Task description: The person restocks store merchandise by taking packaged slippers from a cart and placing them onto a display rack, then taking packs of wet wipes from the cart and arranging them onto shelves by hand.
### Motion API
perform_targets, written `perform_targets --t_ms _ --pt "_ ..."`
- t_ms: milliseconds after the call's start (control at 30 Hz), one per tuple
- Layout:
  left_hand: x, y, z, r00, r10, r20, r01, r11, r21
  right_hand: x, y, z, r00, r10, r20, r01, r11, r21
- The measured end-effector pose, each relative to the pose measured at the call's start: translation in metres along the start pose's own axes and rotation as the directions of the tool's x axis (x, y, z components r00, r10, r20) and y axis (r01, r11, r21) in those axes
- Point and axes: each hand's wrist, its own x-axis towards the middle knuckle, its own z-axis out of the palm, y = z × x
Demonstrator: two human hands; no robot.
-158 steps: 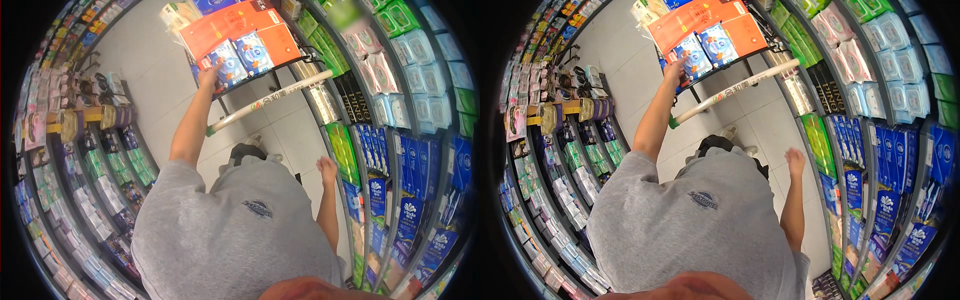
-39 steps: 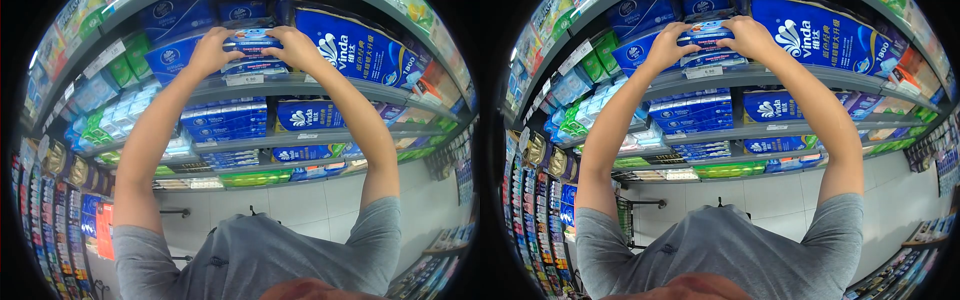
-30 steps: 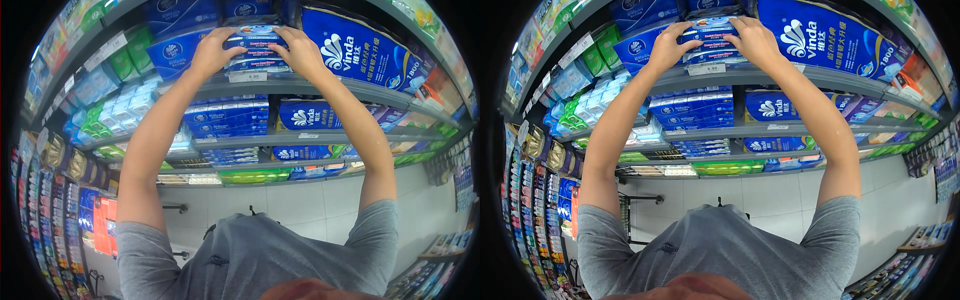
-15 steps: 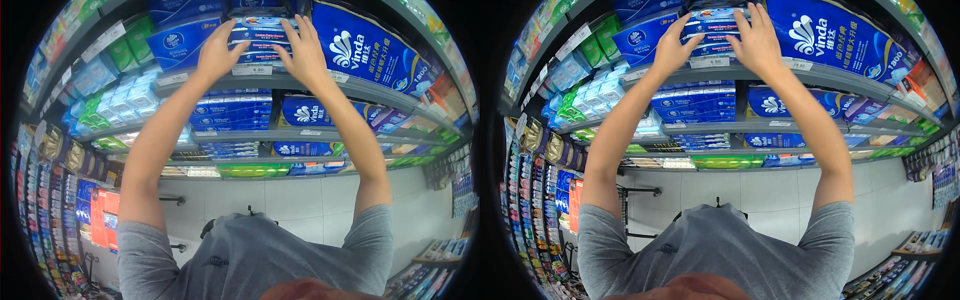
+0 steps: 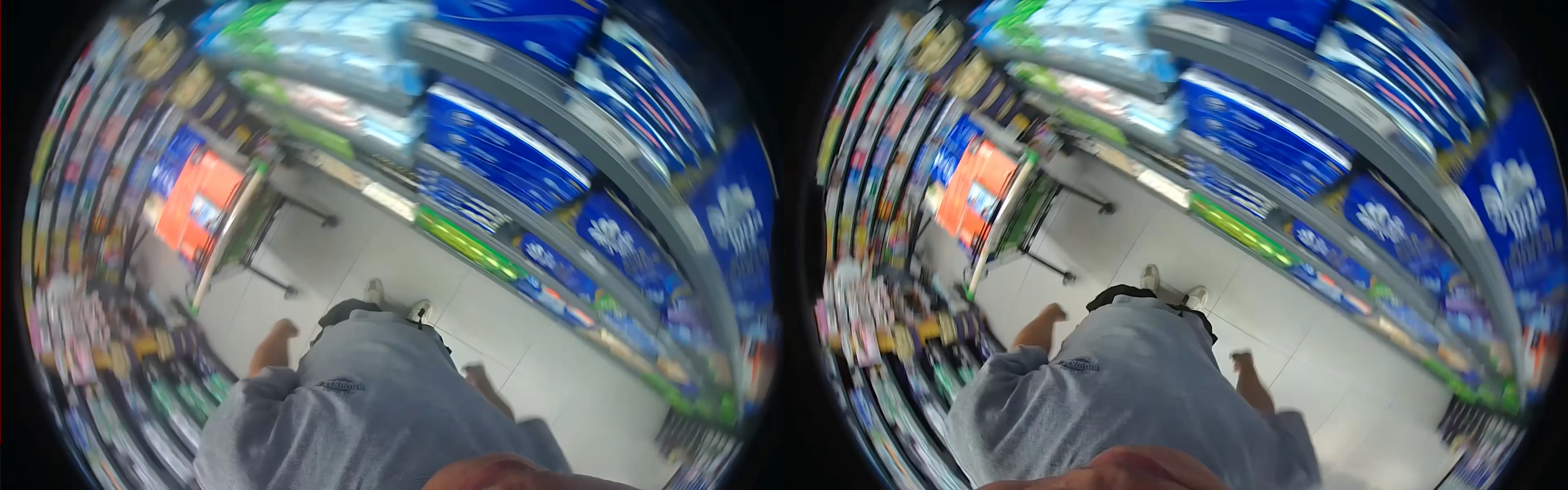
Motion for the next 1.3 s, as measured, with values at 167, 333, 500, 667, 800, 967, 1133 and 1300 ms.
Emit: perform_targets --t_ms 167,333,500,667,800,967,1133,1300 --pt "-0.17 -0.003 -0.035 0.422 -0.766 0.485 0.818 0.092 -0.568 -0.026 0.08 -0.004 0.922 0.363 0.131 -0.384 0.895 0.226" --pt "-0.109 0.068 -0.076 0.489 -0.863 0.131 0.78 0.365 -0.508 0.048 0.058 -0.034 0.983 0.172 0.067 -0.184 0.947 0.264" --pt "-0.012 0.117 -0.196 0.76 -0.461 -0.458 0.142 0.805 -0.576 0.117 -0.175 -0.092 0.401 -0.916 0.03 0.399 0.145 -0.905" --pt "-0.031 0.098 -0.326 0.49 -0.389 -0.78 -0.321 0.752 -0.576 0.013 -0.428 -0.059 0.619 -0.737 -0.271 0.783 0.554 0.283" --pt "-0.057 0.005 -0.357 0.135 -0.48 -0.867 -0.382 0.782 -0.492 -0.102 -0.542 0.078 0.503 -0.838 -0.214 0.864 0.483 0.14" --pt "-0.075 -0.137 -0.333 0.175 -0.856 -0.486 -0.515 0.341 -0.786 -0.216 -0.654 0.263 0.266 -0.964 0.02 0.958 0.267 0.104" --pt "-0.054 -0.228 -0.301 0.515 -0.829 -0.221 -0.525 -0.101 -0.845 -0.254 -0.746 0.39 0.02 -0.991 0.134 0.995 0.007 -0.1" --pt "-0.049 -0.246 -0.316 0.71 -0.689 -0.146 -0.52 -0.374 -0.768 -0.229 -0.792 0.468 0.116 -0.968 0.22 0.965 0.058 -0.256"
